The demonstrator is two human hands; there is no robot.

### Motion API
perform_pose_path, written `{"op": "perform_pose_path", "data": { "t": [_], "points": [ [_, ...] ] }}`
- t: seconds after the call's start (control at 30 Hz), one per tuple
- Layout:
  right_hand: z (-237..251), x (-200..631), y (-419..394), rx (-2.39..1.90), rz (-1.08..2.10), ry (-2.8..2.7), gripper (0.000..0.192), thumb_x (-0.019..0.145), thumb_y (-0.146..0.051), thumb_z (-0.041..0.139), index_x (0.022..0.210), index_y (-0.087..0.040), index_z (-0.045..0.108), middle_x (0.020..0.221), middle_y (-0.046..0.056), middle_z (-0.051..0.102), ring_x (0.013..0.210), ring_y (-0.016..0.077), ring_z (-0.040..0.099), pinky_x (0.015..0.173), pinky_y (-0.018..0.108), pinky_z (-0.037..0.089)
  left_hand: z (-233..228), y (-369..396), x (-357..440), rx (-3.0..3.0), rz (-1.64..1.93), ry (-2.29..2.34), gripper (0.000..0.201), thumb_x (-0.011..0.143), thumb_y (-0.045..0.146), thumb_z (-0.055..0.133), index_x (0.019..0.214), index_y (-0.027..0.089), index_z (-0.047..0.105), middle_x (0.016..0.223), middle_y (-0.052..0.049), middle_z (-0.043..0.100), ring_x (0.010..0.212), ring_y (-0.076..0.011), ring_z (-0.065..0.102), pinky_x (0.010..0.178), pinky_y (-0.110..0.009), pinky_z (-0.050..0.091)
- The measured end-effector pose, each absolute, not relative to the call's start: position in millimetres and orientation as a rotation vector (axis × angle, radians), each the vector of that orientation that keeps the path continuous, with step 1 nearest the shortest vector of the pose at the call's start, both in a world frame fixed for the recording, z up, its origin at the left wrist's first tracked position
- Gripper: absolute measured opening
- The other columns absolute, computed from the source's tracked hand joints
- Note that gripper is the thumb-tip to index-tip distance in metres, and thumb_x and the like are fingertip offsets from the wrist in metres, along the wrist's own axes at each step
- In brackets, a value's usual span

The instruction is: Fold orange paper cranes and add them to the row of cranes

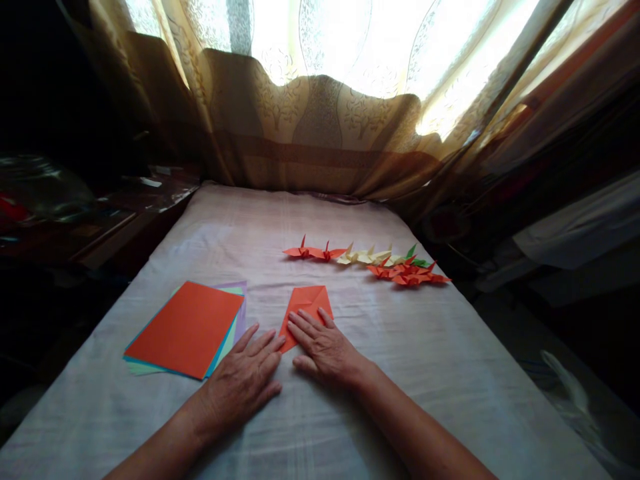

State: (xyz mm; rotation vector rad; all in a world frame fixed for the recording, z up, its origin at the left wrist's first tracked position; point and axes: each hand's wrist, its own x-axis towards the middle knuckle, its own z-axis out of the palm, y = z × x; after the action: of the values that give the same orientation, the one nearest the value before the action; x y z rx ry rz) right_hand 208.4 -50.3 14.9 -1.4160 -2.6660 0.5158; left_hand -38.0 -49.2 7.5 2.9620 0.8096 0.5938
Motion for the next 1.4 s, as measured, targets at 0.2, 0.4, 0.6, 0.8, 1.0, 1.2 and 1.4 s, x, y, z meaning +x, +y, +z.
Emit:
{"op": "perform_pose_path", "data": {
  "t": [0.2,0.4,0.6,0.8,1.0,1.2,1.4],
  "points": [
    [15.7,235.4,-30.8,-1.689,0.463,-2.564,0.061,0.1,-0.049,0.039,0.154,-0.021,0.028,0.16,0.007,0.021,0.149,0.024,0.019,0.121,0.053,0.006,13.2,-47.8,-44.7,2.959,0.586,0.802,0.031,0.095,0.039,0.054,0.119,0.021,0.063,0.127,-0.004,0.068,0.123,-0.0235,0.057,0.121,-0.045,0.02],
    [13.2,232.8,-30.6,-1.703,0.434,-2.542,0.062,0.099,-0.05,0.04,0.153,-0.021,0.029,0.16,0.006,0.022,0.149,0.0237,0.02,0.121,0.054,0.007,18.6,-43.5,-51.5,2.97,0.678,0.755,0.026,0.098,0.036,0.049,0.112,0.025,0.068,0.112,0.001,0.074,0.116,-0.0224,0.062,0.119,-0.045,0.023],
    [8.2,227.5,-33.8,-1.765,0.37,-2.469,0.06,0.099,-0.05,0.04,0.152,-0.022,0.034,0.159,0.007,0.026,0.148,0.0236,0.024,0.121,0.053,0.01,25.5,-40.2,-38.9,2.936,0.696,0.855,0.026,0.1,0.032,0.047,0.09,0.023,0.069,0.103,0.001,0.075,0.113,-0.0235,0.063,0.116,-0.046,0.026],
    [-3.3,216.0,-45.4,-1.922,0.172,-2.202,0.054,0.098,-0.046,0.044,0.145,-0.022,0.045,0.154,0.01,0.038,0.143,0.0263,0.035,0.118,0.053,0.017,17.5,-31.0,-13.6,2.901,0.581,1.111,0.034,0.097,0.038,0.048,0.124,0.021,0.063,0.125,-0.007,0.068,0.119,-0.0288,0.058,0.109,-0.051,0.034],
    [-19.4,224.8,-53.8,-1.889,-0.038,-1.912,0.042,0.095,-0.031,0.045,0.133,-0.016,0.058,0.138,0.014,0.058,0.13,0.0275,0.051,0.112,0.051,0.028,7.3,-20.0,-4.5,2.829,0.513,1.234,0.031,0.097,0.035,0.049,0.121,0.024,0.066,0.127,-0.007,0.067,0.123,-0.0301,0.056,0.111,-0.056,0.031],
    [-18.2,240.9,-50.3,-1.714,0.015,-1.679,0.034,0.094,-0.031,0.043,0.114,-0.018,0.068,0.113,0.011,0.072,0.109,0.0231,0.062,0.101,0.04,0.039,-2.3,-21.7,-1.6,2.837,0.658,1.254,0.032,0.099,0.031,0.044,0.12,0.02,0.066,0.125,-0.008,0.068,0.123,-0.0289,0.057,0.111,-0.054,0.034],
    [-13.9,245.5,-46.1,-1.671,0.186,-1.584,0.031,0.09,-0.029,0.044,0.098,-0.023,0.073,0.097,0.008,0.075,0.094,0.0227,0.066,0.091,0.037,0.045,-10.0,-22.5,-1.0,2.862,0.699,1.246,0.037,0.099,0.03,0.043,0.129,0.017,0.06,0.13,-0.01,0.066,0.122,-0.0271,0.058,0.109,-0.05,0.038]
  ]
}}
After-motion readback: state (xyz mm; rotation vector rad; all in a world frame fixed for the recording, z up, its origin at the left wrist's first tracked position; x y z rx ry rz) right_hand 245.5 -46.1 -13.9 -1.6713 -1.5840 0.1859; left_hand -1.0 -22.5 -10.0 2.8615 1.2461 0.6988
